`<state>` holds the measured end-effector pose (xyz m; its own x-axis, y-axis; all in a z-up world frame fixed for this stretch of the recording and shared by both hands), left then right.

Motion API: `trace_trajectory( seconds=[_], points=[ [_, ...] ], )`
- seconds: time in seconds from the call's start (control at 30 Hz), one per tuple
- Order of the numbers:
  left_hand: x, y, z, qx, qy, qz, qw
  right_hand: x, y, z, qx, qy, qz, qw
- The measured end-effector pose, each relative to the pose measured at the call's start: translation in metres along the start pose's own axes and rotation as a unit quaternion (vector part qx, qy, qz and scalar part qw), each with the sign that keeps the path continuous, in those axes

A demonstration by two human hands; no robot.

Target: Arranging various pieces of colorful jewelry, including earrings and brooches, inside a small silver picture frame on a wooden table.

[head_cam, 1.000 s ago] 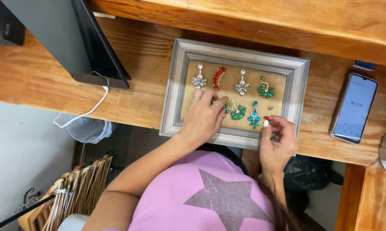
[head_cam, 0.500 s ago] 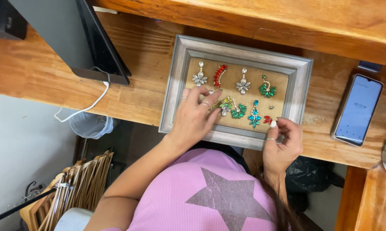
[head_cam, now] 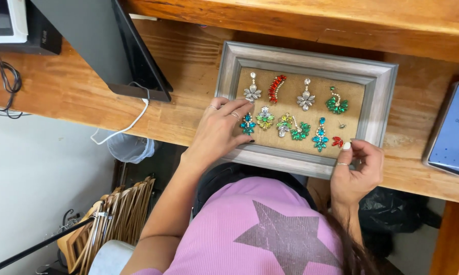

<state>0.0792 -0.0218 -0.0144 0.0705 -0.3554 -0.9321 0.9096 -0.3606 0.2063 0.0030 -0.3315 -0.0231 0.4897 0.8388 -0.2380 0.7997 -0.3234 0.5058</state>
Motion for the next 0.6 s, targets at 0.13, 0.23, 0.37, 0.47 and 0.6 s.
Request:
trace_trajectory(
  seconds=[0.13, 0.23, 0.37, 0.47, 0.6],
  points=[
    [0.002, 0.0, 0.0, -0.004, -0.028, 0.017, 0.999, 0.0, 0.0, 0.0, 0.004, 0.005, 0.003, 1.0],
    [0.003, -0.001, 0.0, -0.03, -0.061, 0.029, 0.997, 0.0, 0.003, -0.003, -0.005, 0.013, 0.005, 1.0],
    [-0.01, -0.009, -0.005, -0.077, -0.083, 0.038, 0.993, 0.002, 0.004, 0.001, -0.006, 0.007, -0.006, 1.0],
    [-0.024, -0.018, -0.017, -0.087, -0.053, 0.051, 0.993, 0.002, 0.004, 0.003, 0.0, 0.008, -0.011, 1.0],
    [-0.041, -0.026, -0.032, -0.091, -0.018, 0.049, 0.994, 0.003, 0.003, 0.0, 0.01, 0.0, -0.014, 1.0]
  ],
)
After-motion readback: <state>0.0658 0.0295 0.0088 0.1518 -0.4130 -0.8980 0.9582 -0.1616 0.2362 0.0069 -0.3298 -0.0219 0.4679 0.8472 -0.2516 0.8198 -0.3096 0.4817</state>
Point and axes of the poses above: each hand's wrist, its own y-axis towards the middle knuckle, its own x-axis out of the palm, z = x × y, the point moved 7 cm from there along y, towards the middle knuckle, and after that the axes turned 15 degrees about y, right-handed, at the moved point
